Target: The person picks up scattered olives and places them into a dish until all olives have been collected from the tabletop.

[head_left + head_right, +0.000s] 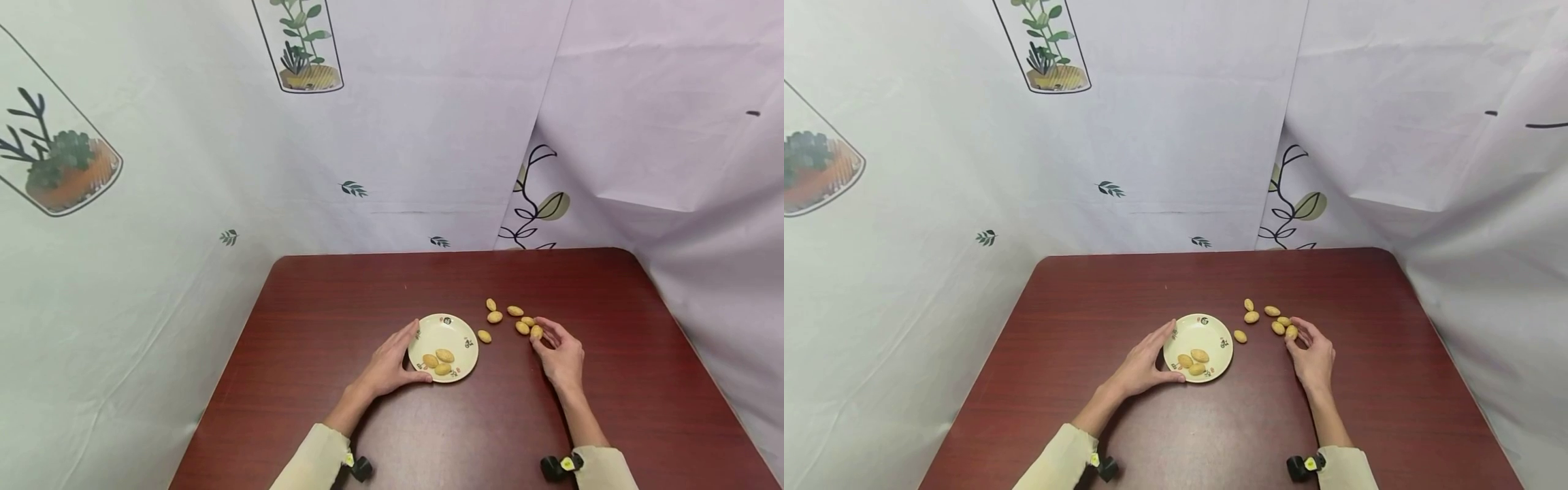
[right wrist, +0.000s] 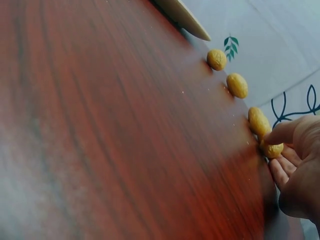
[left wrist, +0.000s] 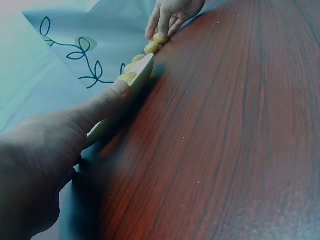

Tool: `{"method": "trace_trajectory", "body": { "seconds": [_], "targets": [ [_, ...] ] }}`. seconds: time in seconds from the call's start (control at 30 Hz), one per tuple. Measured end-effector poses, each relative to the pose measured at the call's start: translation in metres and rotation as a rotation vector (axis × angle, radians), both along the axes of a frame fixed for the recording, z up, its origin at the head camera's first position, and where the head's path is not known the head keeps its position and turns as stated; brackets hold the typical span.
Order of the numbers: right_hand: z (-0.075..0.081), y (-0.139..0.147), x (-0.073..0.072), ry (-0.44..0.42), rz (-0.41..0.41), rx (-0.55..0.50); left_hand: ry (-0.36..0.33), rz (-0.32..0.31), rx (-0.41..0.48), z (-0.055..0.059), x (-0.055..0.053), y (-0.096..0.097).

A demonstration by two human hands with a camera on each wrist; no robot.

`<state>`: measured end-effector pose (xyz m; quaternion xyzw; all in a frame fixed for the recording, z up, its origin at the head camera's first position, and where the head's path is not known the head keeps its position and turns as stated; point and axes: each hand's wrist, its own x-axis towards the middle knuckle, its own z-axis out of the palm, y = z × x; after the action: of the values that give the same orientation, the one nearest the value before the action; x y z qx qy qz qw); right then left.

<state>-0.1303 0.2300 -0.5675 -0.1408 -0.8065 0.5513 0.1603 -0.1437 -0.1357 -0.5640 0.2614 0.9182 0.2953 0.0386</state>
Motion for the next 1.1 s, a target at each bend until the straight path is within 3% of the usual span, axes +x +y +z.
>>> {"method": "trace_trajectory", "body": {
  "seconds": [0.37, 0.77, 1.1],
  "targets": [
    [-0.0011, 0.0013, -0.0010, 0.008, -0.009, 0.027, 0.009, -0.003, 0.005, -0.0001, -0.0006, -0.0008],
    [-0.0047, 0.0020, -0.0008, 0.040, -0.012, -0.022, 0.002, -0.006, 0.001, -0.0006, -0.0001, -0.0006],
    [0.0000, 0.0022, 0.0006, 0.004, -0.006, -0.084, 0.011, -0.007, 0.006, -0.0005, -0.0001, -0.0008]
  ]
}}
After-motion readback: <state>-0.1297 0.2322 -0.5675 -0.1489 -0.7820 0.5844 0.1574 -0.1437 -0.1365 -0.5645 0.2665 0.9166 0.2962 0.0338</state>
